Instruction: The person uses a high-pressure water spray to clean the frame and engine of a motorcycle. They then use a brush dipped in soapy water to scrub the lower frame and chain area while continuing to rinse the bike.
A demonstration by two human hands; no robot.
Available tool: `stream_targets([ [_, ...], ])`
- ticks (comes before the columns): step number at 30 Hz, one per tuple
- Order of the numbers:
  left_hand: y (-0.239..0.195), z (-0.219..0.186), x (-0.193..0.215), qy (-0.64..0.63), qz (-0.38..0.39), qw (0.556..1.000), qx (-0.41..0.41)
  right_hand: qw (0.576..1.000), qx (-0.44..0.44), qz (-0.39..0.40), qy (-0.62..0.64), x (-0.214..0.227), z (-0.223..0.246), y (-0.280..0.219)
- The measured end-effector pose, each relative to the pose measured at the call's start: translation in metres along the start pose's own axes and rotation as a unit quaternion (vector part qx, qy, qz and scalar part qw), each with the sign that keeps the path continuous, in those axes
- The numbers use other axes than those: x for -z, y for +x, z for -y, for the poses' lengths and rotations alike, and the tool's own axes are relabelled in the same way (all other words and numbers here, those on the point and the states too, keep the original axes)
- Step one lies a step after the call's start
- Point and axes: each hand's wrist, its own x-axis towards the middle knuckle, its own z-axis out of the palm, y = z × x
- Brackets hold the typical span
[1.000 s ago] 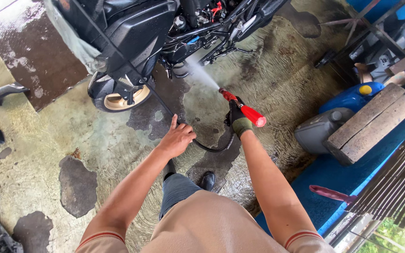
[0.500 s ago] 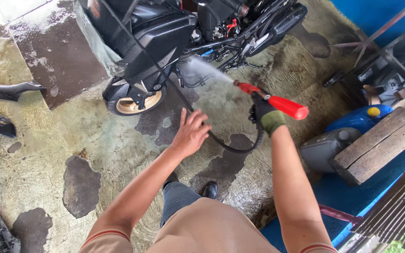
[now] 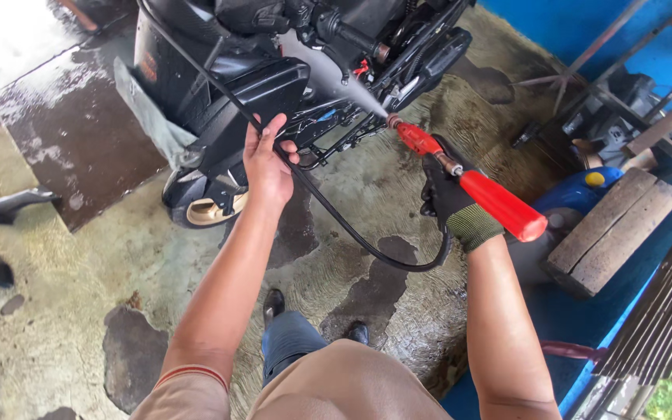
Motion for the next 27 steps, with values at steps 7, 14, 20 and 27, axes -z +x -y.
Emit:
stream_targets([
  [7,0.018,-0.065,-0.01,0.033,0.2,0.978,-0.043,0.976,0.127,-0.016,-0.178,-0.068,0.066,-0.01],
  [14,0.078,-0.148,0.032,0.061,0.235,0.97,-0.014,0.989,0.073,-0.061,-0.11,-0.17,0.085,-0.005],
  [20,0.112,-0.2,0.039,0.077,0.306,0.948,0.03,0.994,0.086,-0.057,-0.036,-0.222,0.097,0.026],
  [27,0.141,-0.255,0.035,0.042,0.389,0.92,0.018,0.986,0.057,-0.129,-0.092,-0.271,0.124,0.008],
])
